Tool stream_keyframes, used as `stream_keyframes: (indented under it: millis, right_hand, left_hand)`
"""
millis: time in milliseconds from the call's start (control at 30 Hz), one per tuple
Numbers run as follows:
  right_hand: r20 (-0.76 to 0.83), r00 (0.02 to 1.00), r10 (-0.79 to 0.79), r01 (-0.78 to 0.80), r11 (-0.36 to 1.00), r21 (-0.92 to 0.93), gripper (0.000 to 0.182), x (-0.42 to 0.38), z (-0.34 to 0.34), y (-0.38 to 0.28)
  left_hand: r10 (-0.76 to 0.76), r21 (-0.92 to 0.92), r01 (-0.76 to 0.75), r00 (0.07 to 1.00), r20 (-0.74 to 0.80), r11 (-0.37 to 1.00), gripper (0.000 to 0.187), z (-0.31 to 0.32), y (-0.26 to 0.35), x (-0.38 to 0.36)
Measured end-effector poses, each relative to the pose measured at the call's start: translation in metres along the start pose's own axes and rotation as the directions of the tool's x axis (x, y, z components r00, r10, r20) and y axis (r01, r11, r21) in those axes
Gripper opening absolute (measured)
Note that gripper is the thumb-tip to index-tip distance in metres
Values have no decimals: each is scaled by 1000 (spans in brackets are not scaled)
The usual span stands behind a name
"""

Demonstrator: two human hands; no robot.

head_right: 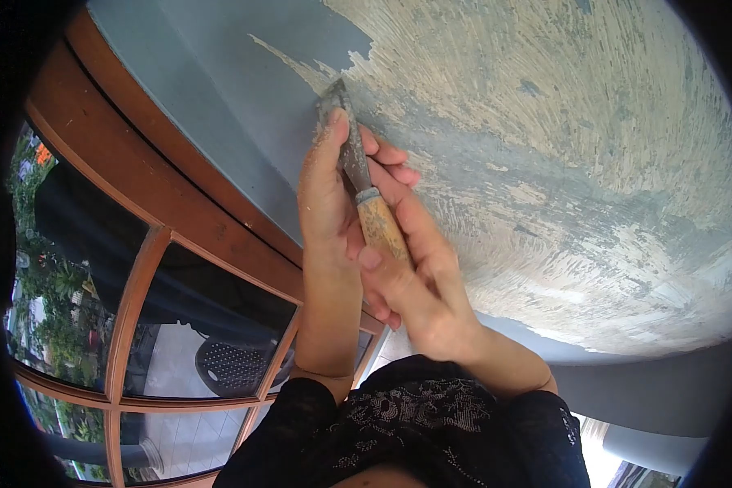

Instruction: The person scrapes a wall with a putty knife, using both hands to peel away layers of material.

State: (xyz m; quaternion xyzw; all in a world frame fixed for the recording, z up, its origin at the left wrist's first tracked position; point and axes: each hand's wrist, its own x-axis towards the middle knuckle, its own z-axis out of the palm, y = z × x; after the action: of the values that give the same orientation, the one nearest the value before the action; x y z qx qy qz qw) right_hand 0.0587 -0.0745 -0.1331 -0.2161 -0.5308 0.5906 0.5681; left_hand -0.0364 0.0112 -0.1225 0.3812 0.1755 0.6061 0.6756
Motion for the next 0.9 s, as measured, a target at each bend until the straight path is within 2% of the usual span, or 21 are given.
stream_keyframes:
  millis: [100, 167, 300, 400, 467, 500, 567, 667, 767, 900]
  right_hand:
    - [-28, 992, -119, 105, 944, -312, 59, -2, 5, 0]
    - [-10, 974, -225, 196, 871, -450, 60, 2, 5, 6]
    - [-44, 910, -412, 313, 753, -578, 59, 2, 12, 4]
    - [-60, 900, -433, 293, 699, -652, 56, 0, 18, -2]
    - [27, 922, -387, 263, 571, -778, 53, -2, 11, 3]
    - [29, 913, -408, 260, 524, -811, 51, -1, 11, 3]
    - [37, 893, -449, 250, 427, -869, 46, 1, 14, 3]
    - [46, 868, -494, 271, 395, -878, 43, 5, 20, 3]
    - [54, 864, -500, 280, 390, -877, 42, 5, 20, 3]
    - [116, 798, -592, 353, 303, -885, 40, 9, 13, 14]
  left_hand:
    - [-9, 19, 10, 998, -60, 1000, 36, 10, 0, -3]
    - [3, -8, -4, 995, -97, 1000, 36, 12, 0, -2]
    - [53, -33, -58, 989, -140, 998, 36, 17, 0, -3]
    - [93, -38, -99, 985, -143, 994, 37, 14, -1, -1]
    - [72, -77, -82, 989, -130, 994, 37, 14, -2, -2]
    - [80, -38, -85, 989, -125, 996, 37, 14, -1, -2]
    - [96, 42, -92, 989, -111, 995, 37, 14, 1, -2]
    - [60, -29, -64, 989, -133, 998, 36, 18, 7, -5]
    - [65, -2, -66, 987, -147, 998, 36, 18, 7, -6]
    - [75, 14, -74, 983, -170, 997, 35, 17, 6, -4]
